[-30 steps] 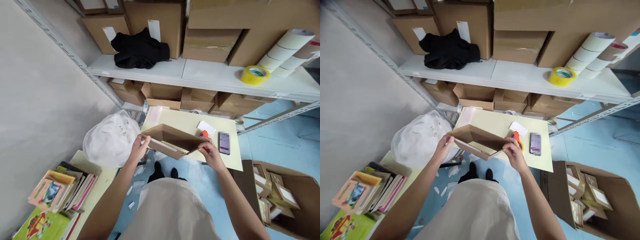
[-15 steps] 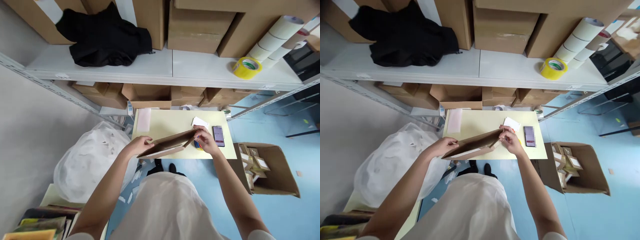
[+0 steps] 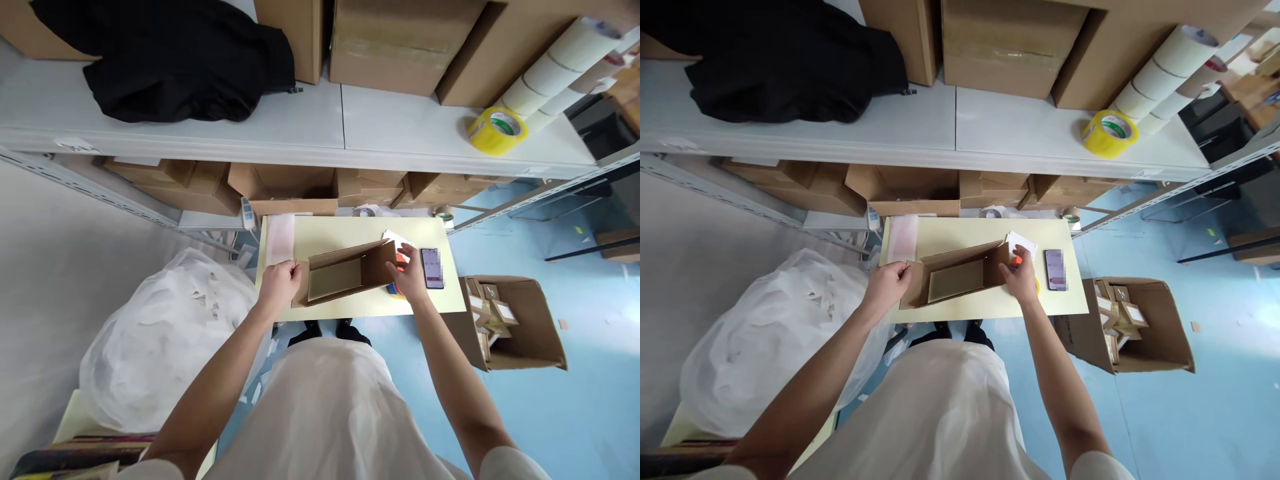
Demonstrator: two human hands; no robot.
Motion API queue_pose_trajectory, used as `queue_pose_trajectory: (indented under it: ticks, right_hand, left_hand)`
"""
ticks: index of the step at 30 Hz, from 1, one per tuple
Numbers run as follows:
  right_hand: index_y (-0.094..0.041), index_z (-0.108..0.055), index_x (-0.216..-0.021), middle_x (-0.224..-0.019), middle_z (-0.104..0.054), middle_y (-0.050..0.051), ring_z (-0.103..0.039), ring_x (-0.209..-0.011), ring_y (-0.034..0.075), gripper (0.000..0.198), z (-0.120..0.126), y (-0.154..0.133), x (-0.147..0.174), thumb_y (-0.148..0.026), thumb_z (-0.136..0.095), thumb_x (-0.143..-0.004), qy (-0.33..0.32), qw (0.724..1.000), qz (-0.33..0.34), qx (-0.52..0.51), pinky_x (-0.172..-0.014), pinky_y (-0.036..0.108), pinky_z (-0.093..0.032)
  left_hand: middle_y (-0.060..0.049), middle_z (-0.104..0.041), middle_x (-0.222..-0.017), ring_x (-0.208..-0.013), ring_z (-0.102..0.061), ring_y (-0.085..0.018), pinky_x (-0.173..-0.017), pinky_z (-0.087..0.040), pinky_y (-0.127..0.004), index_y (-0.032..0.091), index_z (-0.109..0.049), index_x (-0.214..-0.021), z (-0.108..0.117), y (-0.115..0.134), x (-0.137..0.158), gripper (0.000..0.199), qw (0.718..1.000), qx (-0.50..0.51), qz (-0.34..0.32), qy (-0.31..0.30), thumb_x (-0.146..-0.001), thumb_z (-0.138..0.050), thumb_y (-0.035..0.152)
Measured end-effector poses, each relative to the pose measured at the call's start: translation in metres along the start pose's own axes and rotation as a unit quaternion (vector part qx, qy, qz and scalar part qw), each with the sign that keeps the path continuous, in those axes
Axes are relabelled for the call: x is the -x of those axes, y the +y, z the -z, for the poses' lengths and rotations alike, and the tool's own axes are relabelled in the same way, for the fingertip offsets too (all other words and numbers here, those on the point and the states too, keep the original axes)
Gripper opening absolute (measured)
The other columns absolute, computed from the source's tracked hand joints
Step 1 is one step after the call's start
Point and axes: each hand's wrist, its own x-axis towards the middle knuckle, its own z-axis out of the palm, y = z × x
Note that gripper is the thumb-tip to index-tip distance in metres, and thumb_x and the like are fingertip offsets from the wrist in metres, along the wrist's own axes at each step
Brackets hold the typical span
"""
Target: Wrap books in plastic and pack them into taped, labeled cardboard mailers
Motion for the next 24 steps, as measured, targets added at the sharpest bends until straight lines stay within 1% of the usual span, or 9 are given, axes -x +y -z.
queue_pose_trajectory:
  ticks: [2, 5, 9, 11, 14, 16, 18, 21, 24]
  right_hand:
    - [-0.019, -0.048, -0.117, -0.105, -0.062, 0.011, -0.061, -0.076, 0.021, 0.049, 0.001, -0.002, 0.002, -0.032, -0.059, -0.071, -0.006, 0.997, 0.015, 0.071, -0.071, 0.04, -0.049]
    - [-0.02, -0.051, -0.098, -0.084, -0.063, 0.005, -0.057, -0.067, 0.021, 0.027, 0.006, -0.002, 0.008, -0.026, -0.051, -0.072, -0.038, 0.984, 0.056, 0.166, -0.063, 0.035, -0.045]
    - [-0.022, -0.047, -0.094, -0.076, -0.06, 0.003, -0.054, -0.062, 0.021, 0.022, 0.011, -0.002, 0.009, -0.021, -0.048, -0.072, -0.077, 0.964, 0.103, 0.233, -0.056, 0.031, -0.037]
    - [-0.021, -0.047, -0.096, -0.078, -0.061, 0.005, -0.055, -0.064, 0.022, 0.022, 0.012, -0.002, 0.006, -0.02, -0.048, -0.075, -0.097, 0.954, 0.123, 0.257, -0.056, 0.031, -0.036]
    - [-0.019, -0.049, -0.103, -0.08, -0.063, 0.009, -0.058, -0.068, 0.025, 0.022, 0.01, 0.001, 0.003, -0.023, -0.045, -0.082, -0.147, 0.94, 0.138, 0.274, -0.057, 0.033, -0.039]
    - [-0.017, -0.05, -0.112, -0.087, -0.064, 0.013, -0.06, -0.074, 0.027, 0.029, 0.007, 0.006, 0.004, -0.026, -0.045, -0.085, -0.159, 0.938, 0.158, 0.263, -0.061, 0.036, -0.044]
    - [-0.017, -0.046, -0.126, -0.102, -0.063, 0.016, -0.062, -0.084, 0.03, 0.041, 0.004, 0.009, 0.007, -0.028, -0.044, -0.087, -0.148, 0.941, 0.183, 0.244, -0.067, 0.04, -0.048]
    - [-0.018, -0.029, -0.144, -0.123, -0.054, 0.02, -0.059, -0.101, 0.034, 0.06, 0.004, 0.011, 0.012, -0.037, -0.043, -0.089, -0.16, 0.936, 0.206, 0.235, -0.074, 0.047, -0.051]
    - [-0.021, -0.021, -0.149, -0.141, -0.039, 0.02, -0.048, -0.12, 0.038, 0.072, 0.012, 0.009, 0.014, -0.052, -0.044, -0.088, -0.239, 0.914, 0.225, 0.238, -0.085, 0.051, -0.049]
  left_hand:
    - [-0.004, -0.055, -0.049, -0.049, -0.052, -0.018, -0.055, -0.027, -0.03, 0.022, -0.05, -0.051, -0.005, 0.001, 0.0, 0.032, 0.999, -0.023, 0.013, 0.021, -0.082, -0.047, 0.029]
    - [-0.005, -0.059, -0.051, -0.053, -0.057, -0.02, -0.054, -0.028, -0.03, 0.022, -0.054, -0.054, -0.01, 0.005, -0.001, 0.029, 0.997, -0.056, 0.039, 0.045, -0.082, -0.048, 0.028]
    - [-0.006, -0.064, -0.056, -0.058, -0.062, -0.022, -0.056, -0.032, -0.03, 0.022, -0.059, -0.06, -0.011, 0.017, -0.002, 0.026, 0.994, -0.071, 0.059, 0.058, -0.082, -0.049, 0.029]
    - [-0.007, -0.068, -0.063, -0.062, -0.064, -0.023, -0.058, -0.036, -0.03, 0.021, -0.062, -0.063, -0.01, 0.024, -0.001, 0.026, 0.995, -0.05, 0.066, 0.05, -0.083, -0.05, 0.032]
    - [-0.008, -0.072, -0.075, -0.071, -0.067, -0.024, -0.064, -0.042, -0.031, 0.02, -0.067, -0.074, -0.011, 0.032, 0.002, 0.026, 0.996, 0.02, 0.074, 0.034, -0.083, -0.053, 0.04]
    - [-0.008, -0.073, -0.081, -0.075, -0.068, -0.023, -0.069, -0.046, -0.031, 0.02, -0.069, -0.083, -0.013, 0.034, 0.006, 0.026, 0.995, 0.075, 0.068, 0.007, -0.082, -0.056, 0.042]
    - [-0.009, -0.073, -0.087, -0.08, -0.068, -0.023, -0.075, -0.048, -0.032, 0.02, -0.071, -0.089, -0.016, 0.034, 0.01, 0.027, 0.993, 0.107, 0.043, -0.032, -0.081, -0.058, 0.042]
    - [-0.012, -0.07, -0.103, -0.096, -0.065, -0.026, -0.087, -0.048, -0.036, 0.02, -0.072, -0.095, -0.016, 0.032, 0.017, 0.032, 0.992, 0.107, -0.01, -0.074, -0.083, -0.054, 0.043]
    - [-0.012, -0.061, -0.125, -0.116, -0.056, -0.028, -0.101, -0.041, -0.04, 0.02, -0.069, -0.108, -0.01, 0.025, 0.021, 0.042, 0.986, 0.104, -0.037, -0.123, -0.087, -0.046, 0.048]
